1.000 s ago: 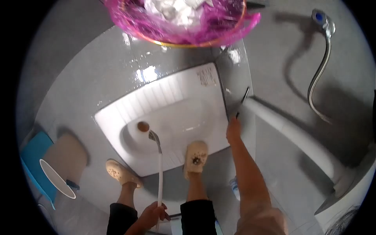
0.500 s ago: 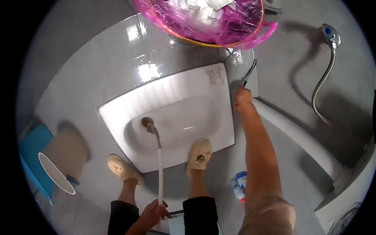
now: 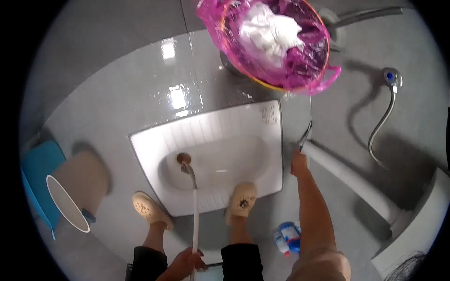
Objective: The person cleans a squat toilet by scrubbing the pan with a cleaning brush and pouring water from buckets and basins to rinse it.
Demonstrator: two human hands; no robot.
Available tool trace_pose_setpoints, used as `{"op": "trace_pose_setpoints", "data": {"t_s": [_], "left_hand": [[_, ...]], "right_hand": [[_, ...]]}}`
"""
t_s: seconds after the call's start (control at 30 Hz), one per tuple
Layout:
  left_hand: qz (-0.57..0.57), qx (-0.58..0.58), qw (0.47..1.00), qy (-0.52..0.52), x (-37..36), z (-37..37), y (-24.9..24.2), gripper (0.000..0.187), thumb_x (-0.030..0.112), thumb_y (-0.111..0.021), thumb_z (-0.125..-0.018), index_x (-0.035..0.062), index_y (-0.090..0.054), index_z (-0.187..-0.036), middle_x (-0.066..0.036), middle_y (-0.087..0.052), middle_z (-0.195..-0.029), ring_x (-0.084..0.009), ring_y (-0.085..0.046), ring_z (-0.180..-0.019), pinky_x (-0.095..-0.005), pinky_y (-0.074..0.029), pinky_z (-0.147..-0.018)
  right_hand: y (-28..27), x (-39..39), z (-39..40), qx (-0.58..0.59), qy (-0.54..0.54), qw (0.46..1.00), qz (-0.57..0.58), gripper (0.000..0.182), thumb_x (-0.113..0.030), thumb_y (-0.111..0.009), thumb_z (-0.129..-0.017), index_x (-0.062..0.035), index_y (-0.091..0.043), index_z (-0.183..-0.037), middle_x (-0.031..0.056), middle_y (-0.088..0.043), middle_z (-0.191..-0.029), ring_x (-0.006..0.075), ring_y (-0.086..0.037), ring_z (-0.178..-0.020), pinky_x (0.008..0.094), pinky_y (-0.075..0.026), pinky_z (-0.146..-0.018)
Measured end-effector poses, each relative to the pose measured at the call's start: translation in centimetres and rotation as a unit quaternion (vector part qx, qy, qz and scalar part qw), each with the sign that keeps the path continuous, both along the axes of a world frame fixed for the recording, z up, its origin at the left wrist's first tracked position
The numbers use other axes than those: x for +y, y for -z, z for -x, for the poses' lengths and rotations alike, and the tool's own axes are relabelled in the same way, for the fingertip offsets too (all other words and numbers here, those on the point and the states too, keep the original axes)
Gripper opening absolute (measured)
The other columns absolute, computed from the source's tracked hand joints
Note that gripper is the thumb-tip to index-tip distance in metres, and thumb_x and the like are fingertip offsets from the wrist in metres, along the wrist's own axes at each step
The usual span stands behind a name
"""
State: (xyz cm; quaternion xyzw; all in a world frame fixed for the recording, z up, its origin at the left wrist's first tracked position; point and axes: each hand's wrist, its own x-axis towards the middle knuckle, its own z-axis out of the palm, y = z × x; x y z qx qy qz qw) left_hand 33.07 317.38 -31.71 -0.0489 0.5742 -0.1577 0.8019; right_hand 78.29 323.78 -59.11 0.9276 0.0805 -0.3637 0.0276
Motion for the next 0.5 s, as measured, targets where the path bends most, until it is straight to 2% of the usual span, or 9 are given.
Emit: {"op": "trace_pose_setpoints", "data": {"t_s": [0.07, 0.13, 0.27, 0.3, 0.33, 0.4, 0.43, 0.47, 0.5], "left_hand": [[-0.011, -0.008, 1.0, 0.011, 0.6, 0.4, -0.7, 0.021, 0.013, -0.034, -0.084, -0.0031, -0.043, -0.092, -0.006, -0.045, -0.059, -0.0179, -0.055, -0.067, -0.0269, -0.044, -0.064], [-0.048, -0.01, 0.999, 0.006, -2.7, 1.0, 0.0, 0.021, 0.016, -0.036, -0.086, -0.0027, -0.043, -0.094, -0.006, -0.047, -0.061, -0.0171, -0.055, -0.067, -0.0269, -0.044, -0.064], [-0.047, -0.012, 0.999, 0.0, -2.3, 1.8, 0.5, 0.025, 0.02, -0.038, -0.088, -0.0037, -0.042, -0.095, -0.009, -0.05, -0.065, -0.017, -0.056, -0.069, -0.0287, -0.045, -0.068], [-0.027, -0.015, 0.999, 0.027, -1.9, 2.0, 0.7, 0.026, 0.02, -0.038, -0.087, -0.0038, -0.043, -0.095, -0.009, -0.05, -0.066, -0.0174, -0.056, -0.068, -0.0292, -0.045, -0.068], [-0.018, -0.027, 0.999, 0.022, -1.7, 2.3, 0.3, 0.027, 0.022, -0.038, -0.087, -0.0038, -0.043, -0.095, -0.01, -0.05, -0.067, -0.0183, -0.056, -0.07, -0.0291, -0.045, -0.067], [-0.006, -0.013, 1.0, 0.008, -1.2, 1.3, 0.2, 0.023, 0.017, -0.037, -0.084, -0.0027, -0.044, -0.094, -0.007, -0.048, -0.062, -0.0177, -0.057, -0.067, -0.0271, -0.044, -0.065], [-0.007, -0.01, 1.0, 0.022, -2.1, 1.8, 0.3, 0.023, 0.017, -0.037, -0.083, -0.0029, -0.044, -0.093, -0.007, -0.047, -0.06, -0.0181, -0.056, -0.066, -0.0277, -0.044, -0.066], [-0.036, -0.003, 0.999, 0.028, -2.4, 1.8, 0.7, 0.028, 0.023, -0.038, -0.087, -0.0034, -0.044, -0.094, -0.007, -0.048, -0.061, -0.0191, -0.057, -0.065, -0.0276, -0.044, -0.061], [-0.042, -0.007, 0.999, -0.01, -2.8, 1.8, 0.3, 0.026, 0.022, -0.037, -0.088, -0.0028, -0.044, -0.093, -0.007, -0.049, -0.061, -0.0195, -0.057, -0.064, -0.0268, -0.044, -0.061]], "right_hand": [[-3.5, 8.4, 2.2, 0.03, -0.01, 0.998, -0.051, 0.049, -0.046, -0.036, -0.085, -0.0033, -0.051, -0.067, 0.0082, -0.046, -0.051, 0.0202, -0.045, -0.043, 0.0357, -0.033, -0.037], [-4.0, 7.6, 2.7, 0.06, -0.011, 0.993, -0.1, 0.047, -0.045, -0.037, -0.085, -0.0053, -0.05, -0.064, 0.0068, -0.044, -0.049, 0.0195, -0.044, -0.042, 0.0351, -0.03, -0.036], [-3.5, 4.9, 4.5, 0.041, 0.158, 0.977, -0.138, 0.046, -0.049, -0.042, -0.083, -0.01, -0.043, -0.058, 0.0016, -0.036, -0.047, 0.0163, -0.038, -0.04, 0.0322, -0.027, -0.035], [-3.8, 2.4, 5.5, 0.081, 0.286, 0.936, -0.186, 0.043, -0.048, -0.046, -0.081, -0.0107, -0.042, -0.06, 0.0002, -0.034, -0.047, 0.0151, -0.033, -0.036, 0.0303, -0.026, -0.033], [-5.9, 2.9, 5.8, 0.15, 0.304, 0.927, -0.161, 0.042, -0.047, -0.046, -0.081, -0.0112, -0.04, -0.06, -0.0001, -0.034, -0.047, 0.0137, -0.031, -0.035, 0.0286, -0.025, -0.032], [-5.3, 5.6, 5.3, 0.235, 0.363, 0.889, -0.151, 0.041, -0.045, -0.046, -0.082, -0.012, -0.037, -0.06, -0.001, -0.033, -0.047, 0.0109, -0.027, -0.033, 0.0253, -0.022, -0.03], [-2.9, 7.8, 5.6, 0.246, 0.402, 0.863, -0.183, 0.041, -0.044, -0.044, -0.083, -0.0124, -0.036, -0.059, -0.0015, -0.032, -0.046, 0.0095, -0.025, -0.032, 0.0237, -0.019, -0.029], [-2.8, 8.5, 6.1, 0.21, 0.412, 0.866, -0.188, 0.04, -0.043, -0.041, -0.084, -0.0124, -0.035, -0.059, -0.002, -0.03, -0.045, 0.0093, -0.024, -0.032, 0.0226, -0.017, -0.029], [-2.8, 9.2, 6.7, 0.175, 0.421, 0.869, -0.194, 0.039, -0.041, -0.038, -0.086, -0.0124, -0.035, -0.059, -0.0026, -0.029, -0.044, 0.009, -0.023, -0.031, 0.0216, -0.015, -0.028]]}}
